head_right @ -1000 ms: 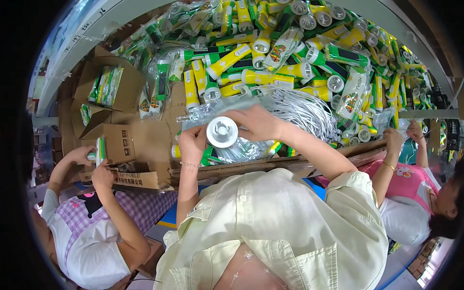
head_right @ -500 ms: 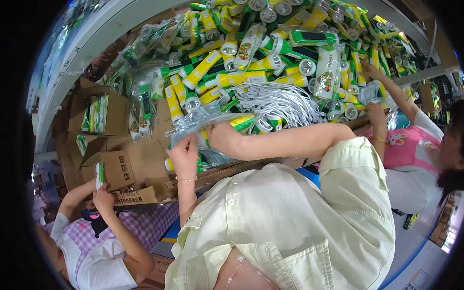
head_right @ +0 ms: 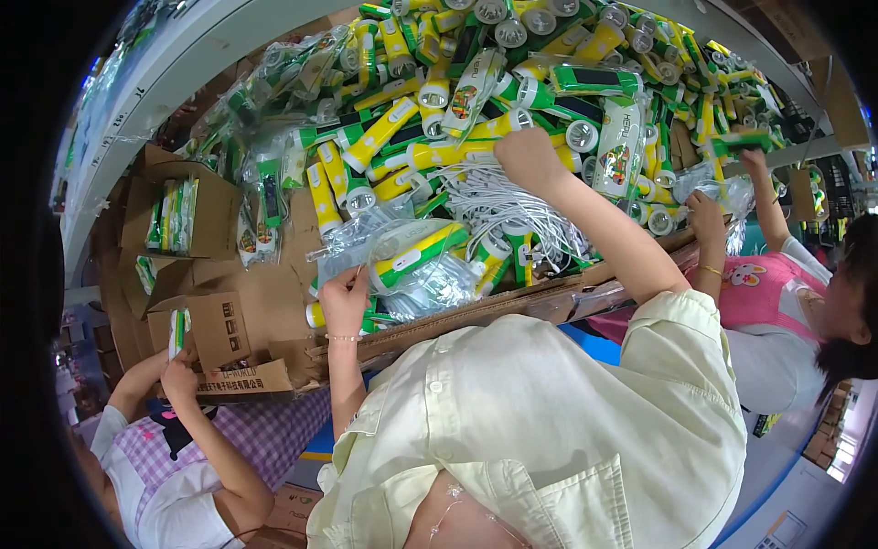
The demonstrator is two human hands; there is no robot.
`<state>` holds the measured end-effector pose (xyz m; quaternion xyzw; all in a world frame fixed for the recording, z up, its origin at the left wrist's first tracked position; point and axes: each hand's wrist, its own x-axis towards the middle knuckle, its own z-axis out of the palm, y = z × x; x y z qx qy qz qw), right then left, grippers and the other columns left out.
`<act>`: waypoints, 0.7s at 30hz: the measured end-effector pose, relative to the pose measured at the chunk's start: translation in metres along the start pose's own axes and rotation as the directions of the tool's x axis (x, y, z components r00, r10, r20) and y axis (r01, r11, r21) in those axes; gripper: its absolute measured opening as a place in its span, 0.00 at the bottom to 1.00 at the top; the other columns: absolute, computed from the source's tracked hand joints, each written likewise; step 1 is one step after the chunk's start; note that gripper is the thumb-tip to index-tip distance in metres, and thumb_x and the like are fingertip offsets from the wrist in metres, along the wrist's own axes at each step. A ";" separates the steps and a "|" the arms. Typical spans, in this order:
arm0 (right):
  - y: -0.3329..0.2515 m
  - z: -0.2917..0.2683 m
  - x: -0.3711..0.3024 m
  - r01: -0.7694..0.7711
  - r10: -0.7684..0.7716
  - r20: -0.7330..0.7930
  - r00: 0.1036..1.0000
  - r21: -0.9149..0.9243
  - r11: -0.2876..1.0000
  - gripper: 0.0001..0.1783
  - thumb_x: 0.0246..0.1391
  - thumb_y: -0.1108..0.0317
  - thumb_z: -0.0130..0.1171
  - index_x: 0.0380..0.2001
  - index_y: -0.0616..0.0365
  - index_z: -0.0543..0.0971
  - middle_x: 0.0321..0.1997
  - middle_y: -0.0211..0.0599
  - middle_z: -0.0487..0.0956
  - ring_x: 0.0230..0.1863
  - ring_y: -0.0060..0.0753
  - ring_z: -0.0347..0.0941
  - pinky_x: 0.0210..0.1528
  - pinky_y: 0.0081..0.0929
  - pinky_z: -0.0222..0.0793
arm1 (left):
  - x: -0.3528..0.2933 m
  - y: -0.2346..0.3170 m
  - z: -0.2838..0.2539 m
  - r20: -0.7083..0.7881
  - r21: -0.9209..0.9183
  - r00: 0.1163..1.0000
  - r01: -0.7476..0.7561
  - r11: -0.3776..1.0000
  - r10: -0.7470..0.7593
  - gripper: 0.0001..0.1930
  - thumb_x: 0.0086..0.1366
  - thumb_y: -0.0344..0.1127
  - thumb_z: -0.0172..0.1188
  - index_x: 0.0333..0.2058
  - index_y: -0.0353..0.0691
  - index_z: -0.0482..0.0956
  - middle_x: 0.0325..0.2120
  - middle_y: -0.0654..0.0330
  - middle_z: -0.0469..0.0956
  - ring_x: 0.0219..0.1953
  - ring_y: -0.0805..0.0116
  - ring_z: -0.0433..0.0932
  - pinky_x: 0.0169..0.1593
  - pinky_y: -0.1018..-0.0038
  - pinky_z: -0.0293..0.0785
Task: Packing individual flashlights and accompanying cords into plastic bags at an assembly line.
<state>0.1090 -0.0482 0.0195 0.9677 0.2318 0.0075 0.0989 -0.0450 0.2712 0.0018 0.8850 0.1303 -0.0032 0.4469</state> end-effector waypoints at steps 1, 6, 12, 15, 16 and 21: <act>0.003 0.002 -0.004 0.019 -0.019 -0.009 1.000 -0.001 1.000 0.04 0.39 0.64 0.60 0.19 0.49 0.80 0.23 0.34 0.78 0.27 0.39 0.76 0.29 0.36 0.69 | 0.001 -0.003 0.001 0.002 -0.002 1.000 -0.016 1.000 0.016 0.10 0.59 0.35 0.57 0.32 0.32 0.81 0.10 0.61 0.72 0.10 0.77 0.70 0.17 0.78 0.64; 0.001 -0.092 -0.006 -0.036 0.094 -0.116 0.989 0.428 0.903 0.04 0.44 0.69 0.60 0.25 0.53 0.82 0.26 0.35 0.79 0.27 0.30 0.76 0.30 0.26 0.71 | 0.001 -0.003 0.000 0.028 -0.034 0.999 0.020 0.999 -0.019 0.11 0.59 0.35 0.59 0.31 0.32 0.81 0.09 0.62 0.71 0.10 0.78 0.69 0.17 0.79 0.62; -0.083 -0.157 -0.003 0.348 0.016 -0.349 0.937 0.933 -0.092 0.06 0.46 0.80 0.60 0.30 0.63 0.81 0.30 0.35 0.80 0.30 0.24 0.77 0.30 0.17 0.71 | 0.002 -0.001 0.002 0.039 -0.085 0.994 0.109 0.990 -0.105 0.10 0.58 0.35 0.58 0.28 0.31 0.80 0.10 0.56 0.73 0.11 0.70 0.74 0.19 0.75 0.68; -0.126 -0.105 -0.003 0.336 -0.158 -0.344 0.925 0.939 -0.075 0.07 0.44 0.77 0.63 0.31 0.59 0.81 0.32 0.32 0.80 0.33 0.21 0.76 0.30 0.19 0.71 | 0.004 -0.010 0.005 0.057 -0.110 0.994 0.099 0.989 -0.093 0.11 0.58 0.35 0.58 0.27 0.31 0.80 0.10 0.57 0.73 0.11 0.72 0.73 0.19 0.76 0.68; -0.138 -0.082 -0.003 0.338 -0.178 -0.341 0.923 0.940 -0.051 0.06 0.44 0.77 0.61 0.29 0.57 0.81 0.30 0.31 0.80 0.33 0.23 0.77 0.30 0.20 0.71 | 0.005 -0.013 0.004 0.063 -0.123 0.996 0.071 0.990 -0.063 0.11 0.59 0.36 0.58 0.27 0.31 0.80 0.10 0.58 0.73 0.11 0.73 0.73 0.19 0.77 0.68; -0.132 0.001 0.007 0.607 -0.379 -0.480 0.792 0.541 0.582 0.04 0.43 0.75 0.56 0.23 0.54 0.80 0.24 0.29 0.78 0.30 0.32 0.77 0.29 0.27 0.71 | 0.000 -0.011 0.007 0.017 -0.200 0.997 0.073 0.977 -0.071 0.12 0.61 0.37 0.58 0.30 0.32 0.81 0.10 0.64 0.71 0.11 0.80 0.68 0.17 0.81 0.62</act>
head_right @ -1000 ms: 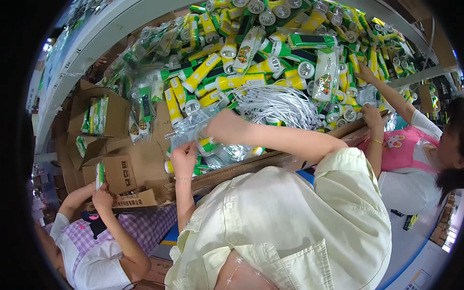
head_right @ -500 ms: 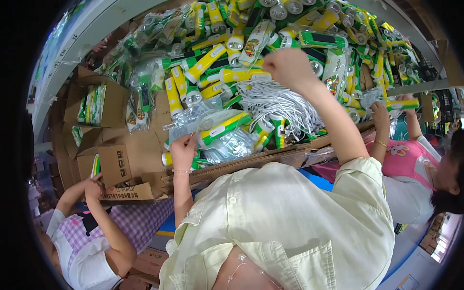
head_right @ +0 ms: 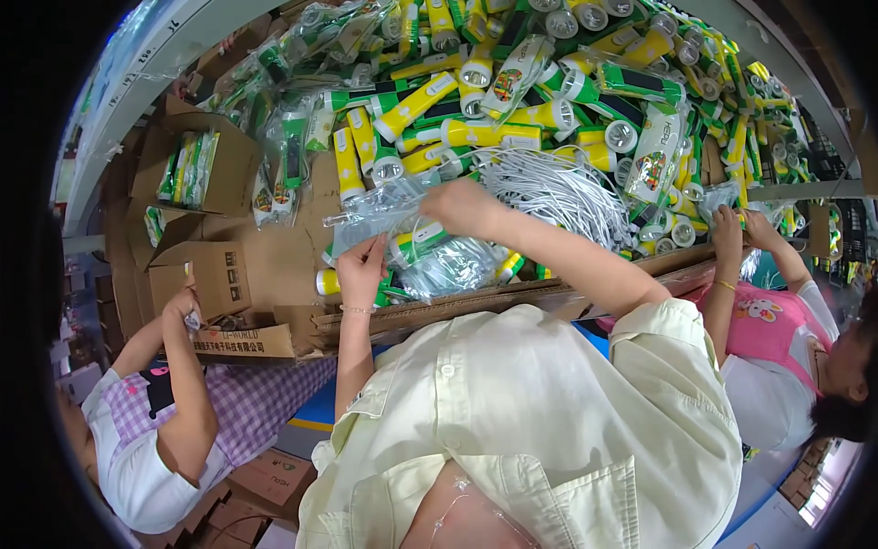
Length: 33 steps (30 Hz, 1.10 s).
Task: Packing individual flashlights and accompanying cords into plastic bags at an assembly line.
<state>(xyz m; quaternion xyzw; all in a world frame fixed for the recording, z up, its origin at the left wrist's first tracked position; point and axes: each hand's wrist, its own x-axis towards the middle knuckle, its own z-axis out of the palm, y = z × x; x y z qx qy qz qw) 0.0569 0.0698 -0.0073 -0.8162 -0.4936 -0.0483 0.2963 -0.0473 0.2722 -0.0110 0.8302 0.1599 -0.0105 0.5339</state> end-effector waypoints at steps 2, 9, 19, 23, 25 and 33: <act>0.007 -0.008 0.000 -0.268 0.348 0.256 0.902 -0.301 0.915 0.03 0.38 0.70 0.56 0.19 0.52 0.79 0.21 0.30 0.76 0.29 0.39 0.76 0.27 0.33 0.70 | -0.003 -0.001 0.001 -0.058 0.051 0.998 -0.032 0.998 0.035 0.12 0.61 0.37 0.57 0.31 0.32 0.81 0.10 0.65 0.71 0.12 0.80 0.68 0.18 0.80 0.63; -0.023 -0.021 0.012 -0.104 0.391 0.407 0.825 -0.571 0.814 0.02 0.37 0.69 0.58 0.19 0.53 0.79 0.22 0.35 0.77 0.29 0.38 0.77 0.26 0.33 0.69 | -0.003 0.005 0.003 -0.047 0.070 0.998 -0.043 0.997 0.046 0.12 0.61 0.37 0.58 0.32 0.32 0.81 0.11 0.65 0.72 0.13 0.81 0.70 0.19 0.82 0.63; -0.042 -0.019 0.050 -0.160 0.207 0.189 0.960 -0.236 0.958 0.04 0.41 0.63 0.60 0.22 0.48 0.80 0.27 0.28 0.78 0.35 0.32 0.76 0.33 0.32 0.69 | -0.005 -0.029 -0.014 0.150 -0.481 0.985 0.143 0.865 -0.079 0.08 0.59 0.24 0.58 0.37 0.28 0.78 0.26 0.57 0.79 0.26 0.71 0.80 0.28 0.80 0.76; -0.053 0.031 0.044 -0.051 0.048 -0.025 0.999 -0.119 0.992 0.06 0.41 0.60 0.60 0.23 0.46 0.79 0.28 0.25 0.76 0.39 0.27 0.71 0.52 0.42 0.60 | 0.001 -0.022 -0.012 0.034 -0.330 0.993 0.114 0.937 -0.109 0.05 0.58 0.24 0.58 0.32 0.28 0.78 0.23 0.59 0.79 0.25 0.73 0.79 0.27 0.81 0.75; -0.047 0.034 0.043 -0.065 0.067 0.025 0.997 -0.068 0.996 0.08 0.40 0.59 0.61 0.25 0.47 0.78 0.26 0.24 0.74 0.37 0.27 0.71 0.58 0.48 0.52 | -0.002 -0.020 -0.010 0.027 -0.342 0.994 0.111 0.933 -0.108 0.04 0.58 0.23 0.58 0.31 0.28 0.77 0.23 0.59 0.78 0.25 0.74 0.79 0.27 0.82 0.75; -0.040 0.011 0.055 0.093 -0.090 0.066 0.994 -0.036 0.995 0.08 0.44 0.61 0.60 0.23 0.49 0.73 0.26 0.23 0.72 0.37 0.27 0.70 0.60 0.52 0.50 | 0.001 -0.003 -0.025 0.074 -0.342 0.993 0.112 0.933 -0.092 0.03 0.58 0.23 0.58 0.30 0.29 0.77 0.23 0.59 0.78 0.24 0.75 0.77 0.28 0.82 0.74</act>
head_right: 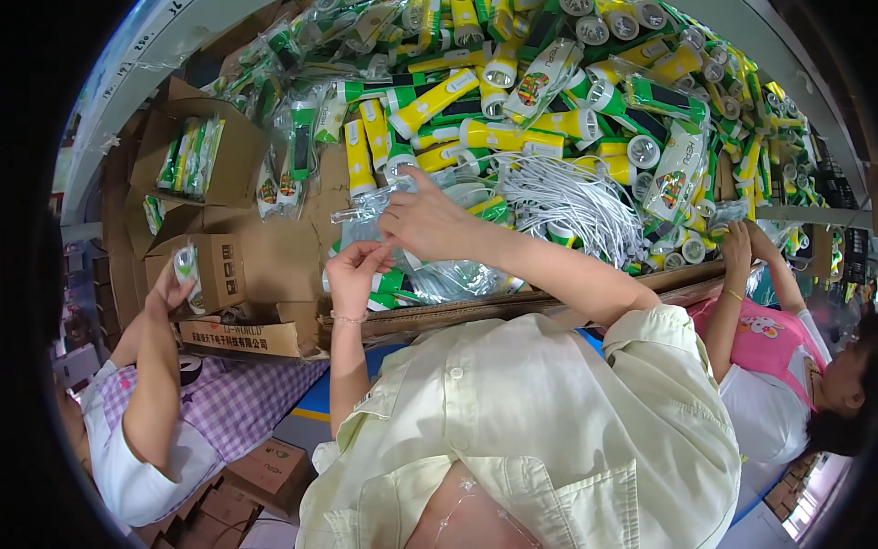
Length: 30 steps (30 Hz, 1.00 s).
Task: Packing individual flashlights and accompanying cords into plastic bags at an assembly line.
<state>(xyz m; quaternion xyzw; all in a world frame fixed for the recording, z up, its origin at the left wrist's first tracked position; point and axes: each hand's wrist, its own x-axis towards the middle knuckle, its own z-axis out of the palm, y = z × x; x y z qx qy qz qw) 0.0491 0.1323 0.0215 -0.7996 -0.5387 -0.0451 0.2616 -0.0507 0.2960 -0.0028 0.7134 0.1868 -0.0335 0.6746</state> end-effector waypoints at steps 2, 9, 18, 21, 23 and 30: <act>0.013 -0.010 -0.001 0.045 -0.043 0.035 0.998 -0.058 0.997 0.07 0.44 0.62 0.60 0.24 0.49 0.73 0.27 0.24 0.72 0.38 0.28 0.70 0.61 0.52 0.50 | 0.001 0.011 -0.010 0.012 -0.055 0.997 -0.076 0.996 0.076 0.01 0.57 0.23 0.59 0.28 0.32 0.77 0.21 0.62 0.77 0.22 0.76 0.76 0.28 0.81 0.74; 0.056 -0.029 -0.008 -0.132 0.138 0.022 0.990 -0.179 0.975 0.10 0.45 0.61 0.61 0.28 0.49 0.71 0.31 0.28 0.73 0.42 0.33 0.70 0.57 0.45 0.55 | 0.015 0.048 -0.106 -0.356 0.006 0.907 -0.237 0.972 0.223 0.01 0.59 0.25 0.57 0.28 0.36 0.76 0.22 0.64 0.75 0.24 0.77 0.72 0.31 0.82 0.70; 0.031 0.079 0.006 -0.415 0.415 0.002 0.910 -0.010 0.910 0.24 0.43 0.55 0.62 0.44 0.54 0.74 0.36 0.36 0.75 0.43 0.34 0.71 0.47 0.34 0.60 | 0.097 0.019 -0.243 -0.697 0.007 0.690 -0.264 0.964 0.194 0.05 0.60 0.25 0.55 0.35 0.29 0.72 0.32 0.57 0.76 0.30 0.72 0.77 0.36 0.82 0.76; 0.023 0.099 0.013 -0.350 0.396 0.058 0.916 -0.363 0.863 0.18 0.44 0.55 0.60 0.35 0.54 0.77 0.33 0.32 0.74 0.42 0.30 0.69 0.44 0.32 0.59 | 0.111 0.009 -0.268 -0.788 0.054 0.602 -0.141 0.988 0.129 0.09 0.59 0.26 0.56 0.38 0.27 0.72 0.32 0.56 0.76 0.33 0.68 0.78 0.40 0.78 0.76; 0.028 0.108 0.012 -0.339 0.397 0.077 0.914 -0.391 0.856 0.15 0.43 0.56 0.60 0.33 0.52 0.77 0.33 0.31 0.74 0.41 0.30 0.69 0.45 0.32 0.59 | 0.115 0.006 -0.248 -0.761 0.362 0.548 -0.085 0.928 0.347 0.12 0.58 0.26 0.57 0.40 0.28 0.72 0.33 0.56 0.76 0.36 0.68 0.77 0.41 0.76 0.76; 0.045 0.106 0.000 -0.388 0.383 -0.092 0.919 -0.048 0.920 0.05 0.40 0.65 0.61 0.25 0.48 0.77 0.29 0.25 0.76 0.36 0.29 0.73 0.44 0.33 0.60 | 0.078 0.006 -0.062 0.031 0.818 0.862 -0.313 0.483 0.506 0.20 0.49 0.27 0.63 0.45 0.41 0.76 0.42 0.56 0.76 0.45 0.59 0.73 0.53 0.65 0.67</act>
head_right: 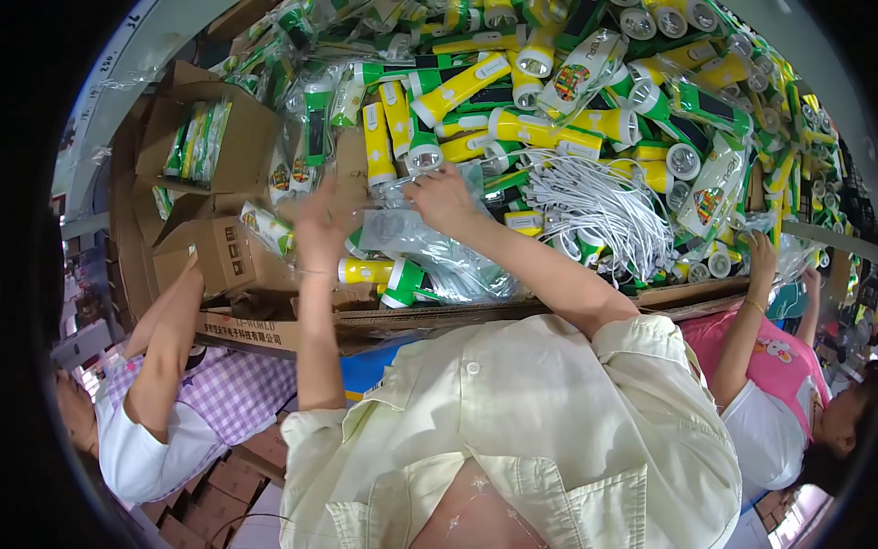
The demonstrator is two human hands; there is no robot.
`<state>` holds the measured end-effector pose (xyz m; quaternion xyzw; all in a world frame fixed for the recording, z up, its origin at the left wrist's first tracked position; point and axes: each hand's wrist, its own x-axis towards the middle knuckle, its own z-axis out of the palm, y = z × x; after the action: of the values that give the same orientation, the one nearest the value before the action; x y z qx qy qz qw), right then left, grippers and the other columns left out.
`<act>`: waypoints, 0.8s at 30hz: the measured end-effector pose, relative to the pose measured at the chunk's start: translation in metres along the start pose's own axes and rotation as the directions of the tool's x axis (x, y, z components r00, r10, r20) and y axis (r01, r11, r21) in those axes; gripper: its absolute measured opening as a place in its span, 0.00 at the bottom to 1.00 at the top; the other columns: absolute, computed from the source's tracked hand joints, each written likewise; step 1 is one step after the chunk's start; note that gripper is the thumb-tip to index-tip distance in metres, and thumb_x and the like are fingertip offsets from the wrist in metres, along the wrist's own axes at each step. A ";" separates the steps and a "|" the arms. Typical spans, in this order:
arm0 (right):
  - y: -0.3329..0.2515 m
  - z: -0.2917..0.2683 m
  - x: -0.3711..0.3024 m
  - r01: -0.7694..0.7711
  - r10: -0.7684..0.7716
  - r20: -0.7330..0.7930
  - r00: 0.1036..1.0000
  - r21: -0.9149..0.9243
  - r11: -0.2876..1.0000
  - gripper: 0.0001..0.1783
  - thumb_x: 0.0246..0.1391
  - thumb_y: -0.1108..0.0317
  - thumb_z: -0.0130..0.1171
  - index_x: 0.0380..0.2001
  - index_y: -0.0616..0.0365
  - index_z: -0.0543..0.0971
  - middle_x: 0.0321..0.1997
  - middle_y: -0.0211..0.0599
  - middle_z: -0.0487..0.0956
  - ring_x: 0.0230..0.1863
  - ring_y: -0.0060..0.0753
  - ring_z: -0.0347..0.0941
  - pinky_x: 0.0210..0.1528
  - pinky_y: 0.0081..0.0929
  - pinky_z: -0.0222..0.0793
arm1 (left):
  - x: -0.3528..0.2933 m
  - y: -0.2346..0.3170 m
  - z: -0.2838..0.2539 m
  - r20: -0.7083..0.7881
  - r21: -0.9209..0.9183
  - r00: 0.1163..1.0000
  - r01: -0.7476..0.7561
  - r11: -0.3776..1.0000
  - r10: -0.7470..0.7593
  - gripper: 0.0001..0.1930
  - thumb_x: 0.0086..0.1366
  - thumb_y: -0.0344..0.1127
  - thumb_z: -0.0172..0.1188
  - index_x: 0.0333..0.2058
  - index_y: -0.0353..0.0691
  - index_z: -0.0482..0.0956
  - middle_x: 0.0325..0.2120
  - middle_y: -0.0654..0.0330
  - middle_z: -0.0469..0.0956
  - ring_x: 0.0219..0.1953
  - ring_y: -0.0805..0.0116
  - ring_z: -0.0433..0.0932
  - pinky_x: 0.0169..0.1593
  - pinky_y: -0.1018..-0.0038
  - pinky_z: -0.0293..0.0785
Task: Packing individual flashlights and accompanying cords into plastic bags at an assembly line.
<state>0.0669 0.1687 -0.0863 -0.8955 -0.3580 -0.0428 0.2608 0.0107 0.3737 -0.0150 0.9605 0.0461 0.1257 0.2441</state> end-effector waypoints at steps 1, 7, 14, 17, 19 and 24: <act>-0.002 -0.002 -0.002 -0.001 0.001 -0.004 1.000 -0.003 1.000 0.05 0.40 0.65 0.61 0.25 0.48 0.77 0.29 0.25 0.76 0.36 0.29 0.73 0.44 0.33 0.60 | -0.005 0.007 0.011 0.082 0.037 0.989 -0.126 0.991 0.123 0.19 0.49 0.28 0.63 0.43 0.42 0.77 0.41 0.58 0.77 0.45 0.60 0.73 0.53 0.64 0.65; -0.007 -0.054 -0.007 0.092 -0.073 -0.093 0.993 0.218 0.972 0.04 0.42 0.67 0.60 0.24 0.51 0.76 0.29 0.26 0.76 0.35 0.31 0.72 0.42 0.31 0.62 | -0.012 0.039 0.020 0.249 0.016 0.933 -0.273 0.962 0.261 0.12 0.47 0.33 0.64 0.34 0.44 0.81 0.33 0.66 0.78 0.42 0.62 0.72 0.48 0.62 0.64; -0.001 -0.124 -0.030 0.262 -0.240 -0.179 0.954 0.113 0.958 0.05 0.42 0.67 0.62 0.26 0.48 0.78 0.27 0.23 0.74 0.35 0.28 0.71 0.47 0.33 0.61 | -0.019 0.088 0.016 0.218 -0.342 0.953 -0.127 0.931 0.210 0.08 0.54 0.32 0.62 0.32 0.36 0.81 0.25 0.58 0.78 0.26 0.62 0.76 0.31 0.73 0.71; -0.001 -0.136 -0.044 0.268 -0.255 -0.173 0.951 0.053 0.962 0.04 0.42 0.66 0.62 0.25 0.46 0.78 0.27 0.22 0.74 0.34 0.26 0.71 0.50 0.36 0.60 | -0.028 0.106 0.016 0.267 -0.396 0.956 -0.008 0.918 0.123 0.08 0.55 0.32 0.62 0.34 0.36 0.81 0.24 0.57 0.79 0.23 0.68 0.76 0.29 0.76 0.70; 0.002 -0.140 -0.053 0.265 -0.252 -0.182 0.950 0.050 0.963 0.04 0.42 0.66 0.63 0.25 0.45 0.79 0.26 0.22 0.74 0.33 0.26 0.71 0.51 0.37 0.59 | -0.036 0.116 0.023 0.280 -0.437 0.957 0.055 0.898 0.078 0.08 0.54 0.33 0.62 0.33 0.38 0.81 0.24 0.55 0.79 0.24 0.63 0.77 0.29 0.73 0.71; 0.000 -0.140 -0.071 0.282 -0.254 -0.255 0.933 0.077 0.956 0.04 0.42 0.66 0.63 0.25 0.45 0.79 0.24 0.23 0.73 0.29 0.26 0.72 0.53 0.39 0.59 | -0.051 0.131 0.027 0.360 -0.488 0.932 0.233 0.841 -0.049 0.07 0.53 0.36 0.63 0.31 0.41 0.82 0.20 0.51 0.78 0.21 0.58 0.77 0.26 0.69 0.70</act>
<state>0.0301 0.0550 0.0156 -0.8102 -0.4442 -0.1670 0.3441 -0.0275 0.2385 0.0141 0.8584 0.0400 -0.0492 0.5090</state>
